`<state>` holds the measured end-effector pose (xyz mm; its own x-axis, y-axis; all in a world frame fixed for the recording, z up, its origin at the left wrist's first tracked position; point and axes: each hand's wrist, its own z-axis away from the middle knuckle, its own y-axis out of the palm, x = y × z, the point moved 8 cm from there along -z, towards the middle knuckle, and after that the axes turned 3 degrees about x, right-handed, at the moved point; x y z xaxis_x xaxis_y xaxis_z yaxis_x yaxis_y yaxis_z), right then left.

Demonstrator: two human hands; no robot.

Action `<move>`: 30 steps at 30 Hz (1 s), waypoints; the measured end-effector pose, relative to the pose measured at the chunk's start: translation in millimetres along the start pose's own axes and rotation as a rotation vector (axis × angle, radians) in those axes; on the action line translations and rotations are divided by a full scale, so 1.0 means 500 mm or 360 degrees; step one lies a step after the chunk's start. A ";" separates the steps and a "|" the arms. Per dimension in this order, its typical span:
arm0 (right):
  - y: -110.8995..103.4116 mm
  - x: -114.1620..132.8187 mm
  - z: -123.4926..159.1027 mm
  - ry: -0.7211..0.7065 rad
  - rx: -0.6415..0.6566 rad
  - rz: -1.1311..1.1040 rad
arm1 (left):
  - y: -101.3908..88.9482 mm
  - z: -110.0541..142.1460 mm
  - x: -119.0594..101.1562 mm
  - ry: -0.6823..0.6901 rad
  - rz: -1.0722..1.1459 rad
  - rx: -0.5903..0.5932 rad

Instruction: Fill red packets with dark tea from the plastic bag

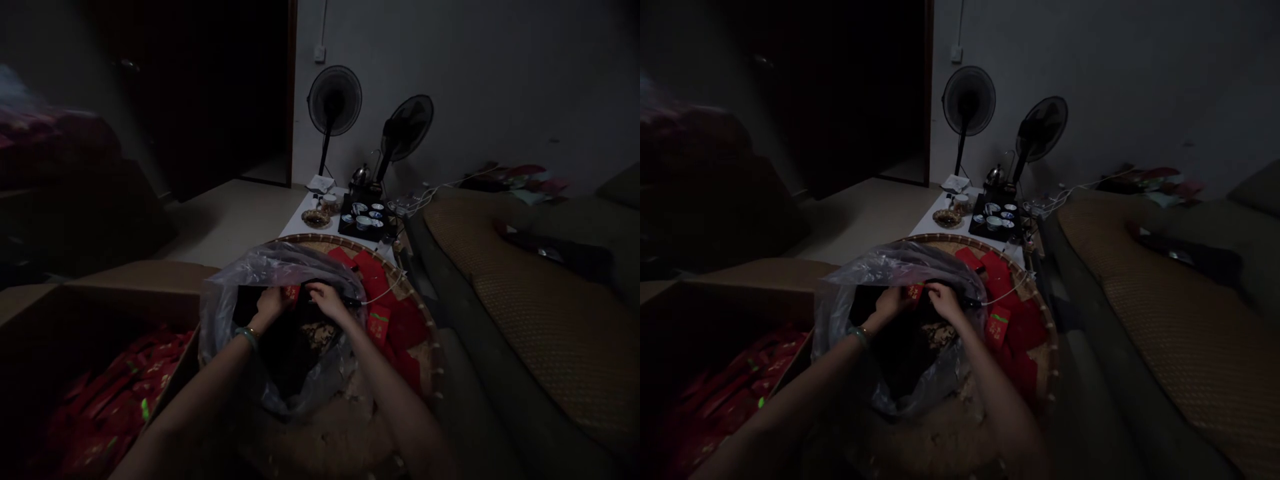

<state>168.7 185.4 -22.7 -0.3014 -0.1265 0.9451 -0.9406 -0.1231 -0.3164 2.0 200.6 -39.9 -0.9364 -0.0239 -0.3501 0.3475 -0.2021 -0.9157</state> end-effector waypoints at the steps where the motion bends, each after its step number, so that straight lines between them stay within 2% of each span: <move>1: 0.009 -0.002 0.010 -0.0001 0.0011 0.0010 | -0.001 0.001 -0.003 -0.0007 -0.0006 -0.0021; 6: 0.034 -0.012 0.047 -0.0005 0.0031 0.0096 | -0.010 0.008 -0.002 0.0025 0.0040 -0.0108; 10: 0.023 0.003 0.062 -0.0094 -0.0125 0.0270 | -0.030 0.021 0.009 0.0132 0.0122 -0.0107; 13: 0.006 0.042 0.068 -0.0279 -0.0305 0.0566 | -0.040 0.038 -0.002 0.0356 0.0207 -0.0027; 17: 0.004 0.067 0.068 -0.0390 -0.0256 0.0804 | -0.042 0.061 -0.017 0.0637 0.0473 0.0099; 21: -0.017 0.054 0.074 -0.0339 -0.0284 0.0811 | -0.035 0.060 -0.006 0.0594 0.0879 0.0267; 25: -0.054 0.028 0.090 -0.0186 -0.0360 0.0749 | -0.036 0.048 0.003 0.0518 0.1193 0.0392; 27: -0.075 0.014 0.098 -0.0080 -0.0396 0.0602 | -0.042 0.035 0.017 0.0384 0.1303 0.0348; 30: -0.098 -0.016 0.112 0.0143 -0.0467 0.0090 | -0.057 0.020 0.048 0.0117 0.1447 0.0080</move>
<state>225.7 137.4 -19.2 -0.3548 -0.0356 0.9343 -0.9229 0.1730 -0.3439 -30.7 196.1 -20.4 -0.2970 -0.1329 -0.9456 0.9457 -0.1783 -0.2719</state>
